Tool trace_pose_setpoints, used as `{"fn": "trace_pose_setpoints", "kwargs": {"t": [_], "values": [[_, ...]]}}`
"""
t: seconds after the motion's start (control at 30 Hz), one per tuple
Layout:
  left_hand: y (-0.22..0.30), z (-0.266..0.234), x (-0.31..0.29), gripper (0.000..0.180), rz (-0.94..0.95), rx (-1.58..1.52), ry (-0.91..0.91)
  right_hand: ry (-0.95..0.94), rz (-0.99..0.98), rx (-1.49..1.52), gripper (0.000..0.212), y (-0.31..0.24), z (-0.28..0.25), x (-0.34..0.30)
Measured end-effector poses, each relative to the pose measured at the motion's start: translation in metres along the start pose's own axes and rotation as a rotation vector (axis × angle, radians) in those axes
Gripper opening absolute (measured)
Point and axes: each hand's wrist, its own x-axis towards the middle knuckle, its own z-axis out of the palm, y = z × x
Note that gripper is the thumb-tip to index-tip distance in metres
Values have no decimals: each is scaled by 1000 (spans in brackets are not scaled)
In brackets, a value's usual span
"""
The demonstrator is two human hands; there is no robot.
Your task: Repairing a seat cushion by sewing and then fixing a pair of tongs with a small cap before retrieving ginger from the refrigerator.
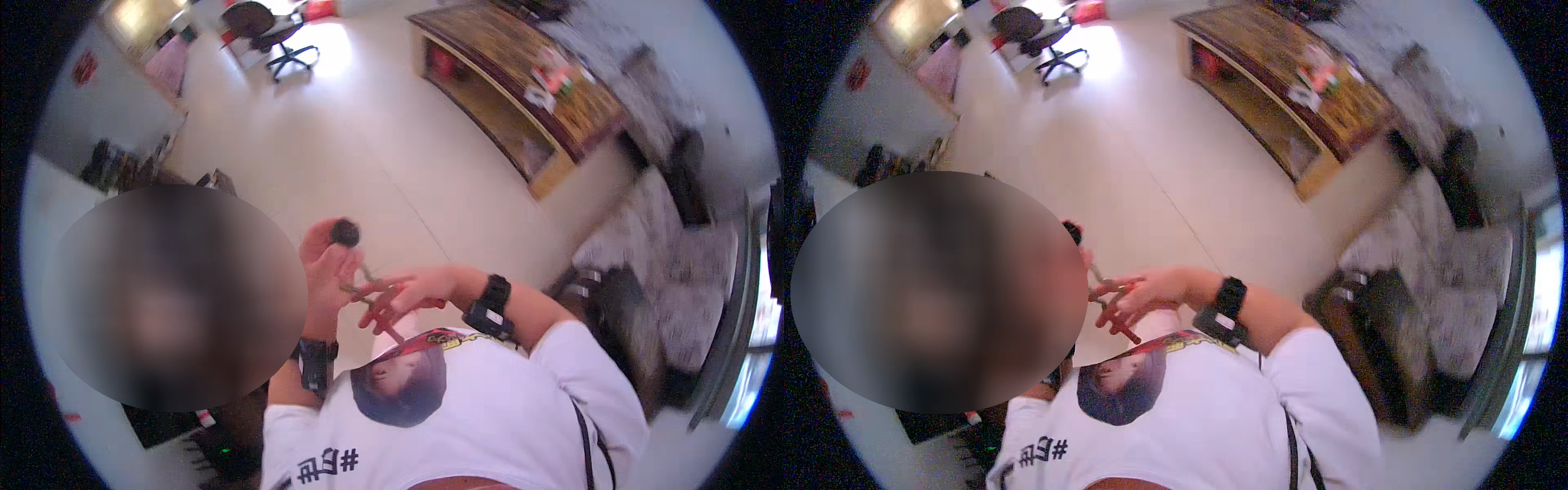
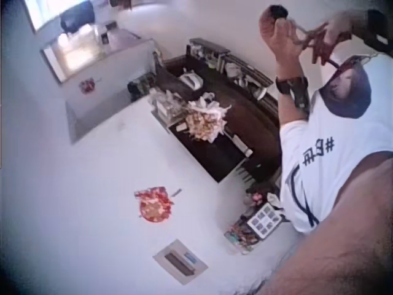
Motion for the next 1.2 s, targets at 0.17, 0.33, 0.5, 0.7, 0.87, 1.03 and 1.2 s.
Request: {"fn": "trace_pose_setpoints", "kwargs": {"t": [0.17, 0.33, 0.5, 0.7, 0.87, 1.03, 1.2], "values": [[37, -28, 147, 28, -64, 204, 69, 241, -116, 84, 68, -100, -80, 42], [82, -95, 257, 24, 31, 91, 75, 737, -368, -947, 81, -192, -152, 106], [112, -174, 345, 23, 216, 57, 500, 603, -168, -1864, 119, -271, -236, 195], [151, -290, 375, 26, 483, 53, 925, 367, -119, -1709, 108, -294, -318, 338], [209, -385, 336, 31, 554, -117, 1056, 30, -131, -1582, 102, -295, -355, 467], [251, -503, 265, 33, 852, -103, 1298, -54, 185, -1304, 101, -261, -385, 609], [293, -581, 197, 26, 824, -208, 1560, 155, 441, -1262, 107, -204, -490, 769]]}}
